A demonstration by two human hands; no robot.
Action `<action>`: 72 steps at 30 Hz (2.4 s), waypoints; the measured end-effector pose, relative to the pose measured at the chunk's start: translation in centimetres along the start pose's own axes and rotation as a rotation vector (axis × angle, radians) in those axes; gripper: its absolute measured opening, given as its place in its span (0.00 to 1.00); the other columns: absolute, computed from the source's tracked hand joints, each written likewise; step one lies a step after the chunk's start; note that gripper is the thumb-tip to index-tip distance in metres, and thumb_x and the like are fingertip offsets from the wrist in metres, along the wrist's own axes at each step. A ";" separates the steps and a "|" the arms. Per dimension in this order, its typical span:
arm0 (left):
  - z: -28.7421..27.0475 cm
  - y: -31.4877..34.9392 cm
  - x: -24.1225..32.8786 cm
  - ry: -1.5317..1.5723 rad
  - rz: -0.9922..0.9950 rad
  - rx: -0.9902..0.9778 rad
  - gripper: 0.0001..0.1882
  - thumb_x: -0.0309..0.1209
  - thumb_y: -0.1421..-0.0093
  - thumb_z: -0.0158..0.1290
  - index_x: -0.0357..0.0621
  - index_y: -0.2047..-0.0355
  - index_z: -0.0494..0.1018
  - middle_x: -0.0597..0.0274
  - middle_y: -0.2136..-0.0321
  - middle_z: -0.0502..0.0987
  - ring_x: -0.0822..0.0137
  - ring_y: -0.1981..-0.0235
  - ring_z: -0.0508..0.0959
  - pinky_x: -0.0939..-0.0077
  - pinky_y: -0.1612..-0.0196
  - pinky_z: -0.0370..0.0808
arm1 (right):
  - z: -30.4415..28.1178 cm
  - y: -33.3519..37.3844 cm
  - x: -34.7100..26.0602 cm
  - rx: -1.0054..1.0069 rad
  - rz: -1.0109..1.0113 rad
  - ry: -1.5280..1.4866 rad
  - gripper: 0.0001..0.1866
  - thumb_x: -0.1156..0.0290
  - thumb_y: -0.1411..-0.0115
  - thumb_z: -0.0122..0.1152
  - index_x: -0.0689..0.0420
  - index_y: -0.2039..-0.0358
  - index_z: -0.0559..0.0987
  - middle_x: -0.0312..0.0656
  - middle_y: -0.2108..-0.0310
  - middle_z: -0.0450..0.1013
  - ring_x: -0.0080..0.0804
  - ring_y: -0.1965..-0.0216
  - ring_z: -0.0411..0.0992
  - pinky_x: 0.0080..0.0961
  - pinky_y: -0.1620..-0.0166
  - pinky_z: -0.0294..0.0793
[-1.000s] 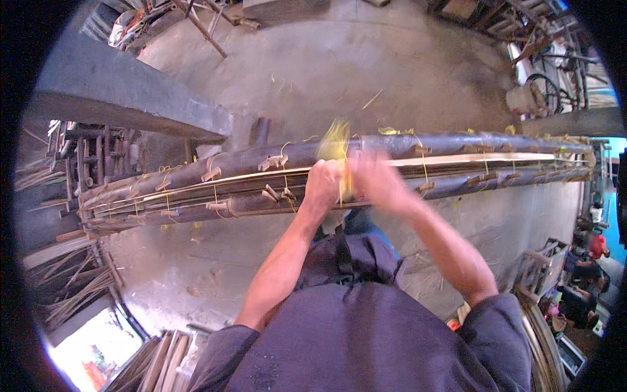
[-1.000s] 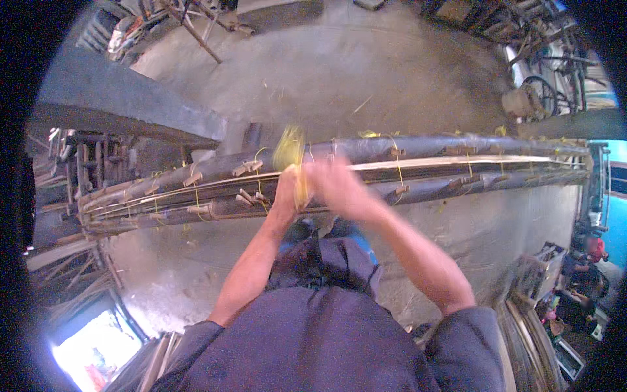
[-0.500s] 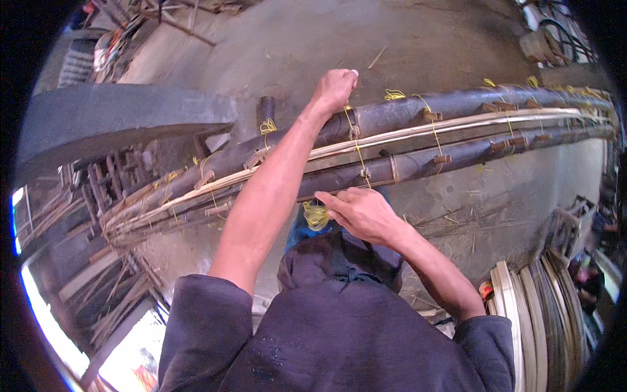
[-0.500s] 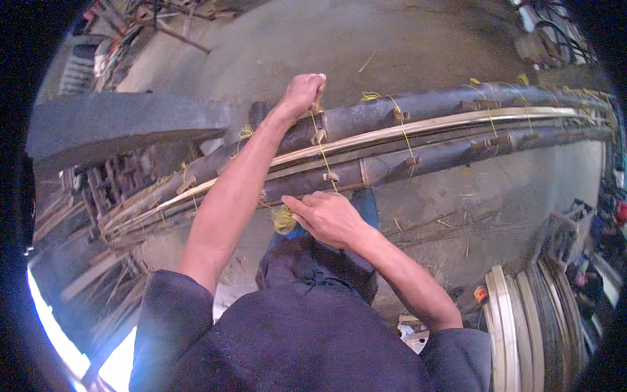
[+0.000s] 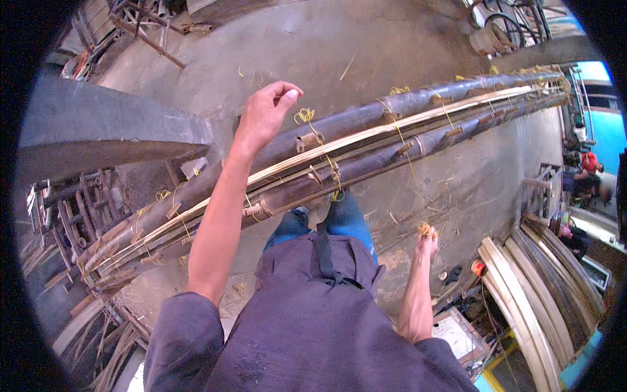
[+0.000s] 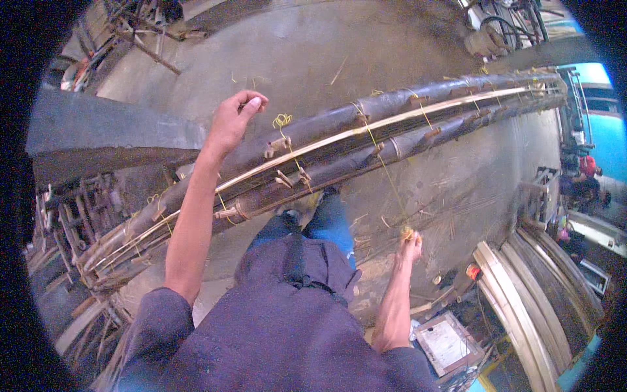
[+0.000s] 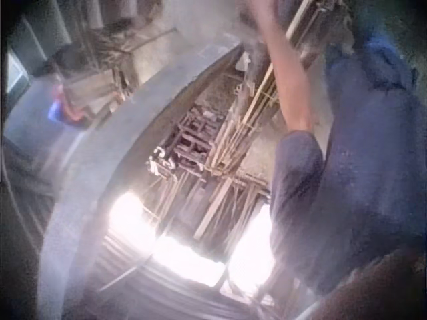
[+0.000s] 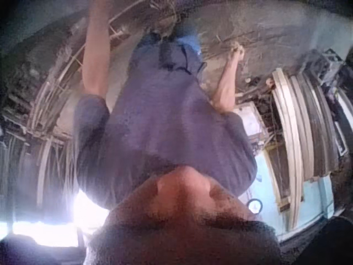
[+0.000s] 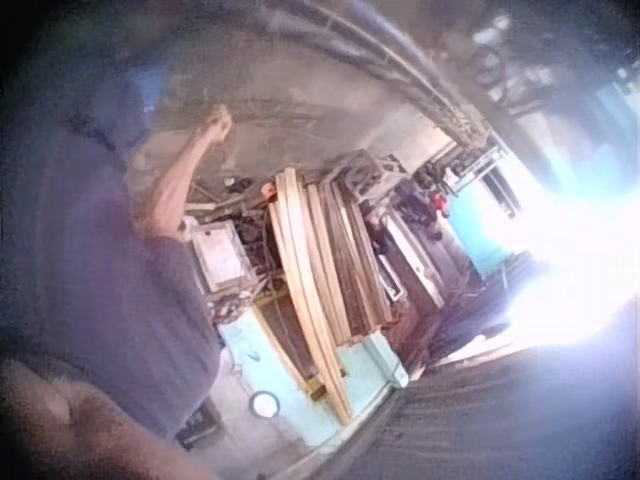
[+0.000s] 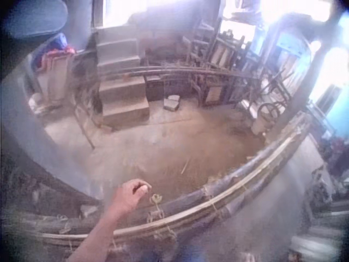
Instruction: The person ties thin wooden planks to a metal frame using yellow string. They repeatedly wrap and knot the string at intervals along the planks to secure them in place.
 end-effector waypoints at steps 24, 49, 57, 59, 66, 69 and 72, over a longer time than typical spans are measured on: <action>3.7 11.2 1.2 0.800 -0.009 0.205 0.22 0.43 0.31 0.39 0.36 0.66 0.75 0.61 0.70 0.77 0.72 0.65 0.73 0.77 0.60 0.70 | 53.3 23.3 -13.3 -1.564 -0.976 1.461 0.17 0.60 0.36 0.50 0.62 0.62 0.78 0.43 0.71 0.74 0.35 0.72 0.70 0.32 0.63 0.72; -2.4 -0.6 -4.4 -0.429 -0.070 -0.061 0.24 0.48 0.36 0.42 0.40 0.57 0.73 0.49 0.60 0.77 0.51 0.57 0.75 0.63 0.53 0.70 | 42.2 28.9 -14.7 -1.468 -1.887 1.271 0.08 0.66 0.51 0.56 0.52 0.74 0.81 0.40 0.56 0.70 0.40 0.45 0.63 0.48 0.40 0.55; -13.9 15.3 -7.9 -0.178 -0.071 0.102 0.19 0.44 0.36 0.45 0.41 0.59 0.75 0.55 0.63 0.79 0.59 0.60 0.78 0.68 0.56 0.71 | 34.0 33.8 -16.4 -1.332 -1.344 1.317 0.04 0.73 0.56 0.65 0.54 0.77 0.80 0.39 0.61 0.72 0.41 0.50 0.67 0.46 0.44 0.61; -14.7 16.4 -8.5 -0.137 -0.080 0.162 0.16 0.41 0.37 0.48 0.42 0.60 0.75 0.57 0.67 0.80 0.63 0.63 0.79 0.72 0.58 0.72 | 33.1 35.7 -13.1 -1.290 -1.127 1.168 0.03 0.71 0.52 0.65 0.55 0.76 0.80 0.39 0.62 0.72 0.42 0.53 0.69 0.42 0.49 0.66; -14.9 17.3 -4.8 -0.044 0.041 0.064 0.12 0.37 0.39 0.50 0.42 0.63 0.75 0.55 0.68 0.79 0.61 0.66 0.78 0.70 0.61 0.72 | 43.9 32.5 -9.3 -1.378 -1.067 1.244 0.12 0.63 0.44 0.58 0.59 0.70 0.80 0.51 0.73 0.76 0.48 0.68 0.75 0.36 0.63 0.73; -17.5 20.6 -7.4 -0.074 0.040 0.244 0.10 0.35 0.41 0.50 0.42 0.65 0.75 0.54 0.69 0.77 0.55 0.67 0.77 0.65 0.63 0.72 | 37.7 34.3 -11.8 -1.380 -0.984 1.225 0.05 0.71 0.46 0.61 0.58 0.70 0.80 0.45 0.71 0.78 0.37 0.67 0.77 0.30 0.62 0.74; -16.7 21.4 -7.6 -0.074 -0.028 0.303 0.11 0.35 0.40 0.50 0.42 0.64 0.75 0.55 0.68 0.78 0.61 0.66 0.78 0.70 0.61 0.72 | 28.7 35.6 -6.3 -1.452 -0.054 1.078 0.05 0.72 0.43 0.61 0.58 0.67 0.79 0.38 0.68 0.77 0.30 0.64 0.75 0.28 0.59 0.73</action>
Point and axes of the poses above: each hand's wrist, its own y-axis away from the middle knuckle, its own z-axis out of the palm, x = y × z, the point moved 2 cm from there along -y, towards the middle knuckle
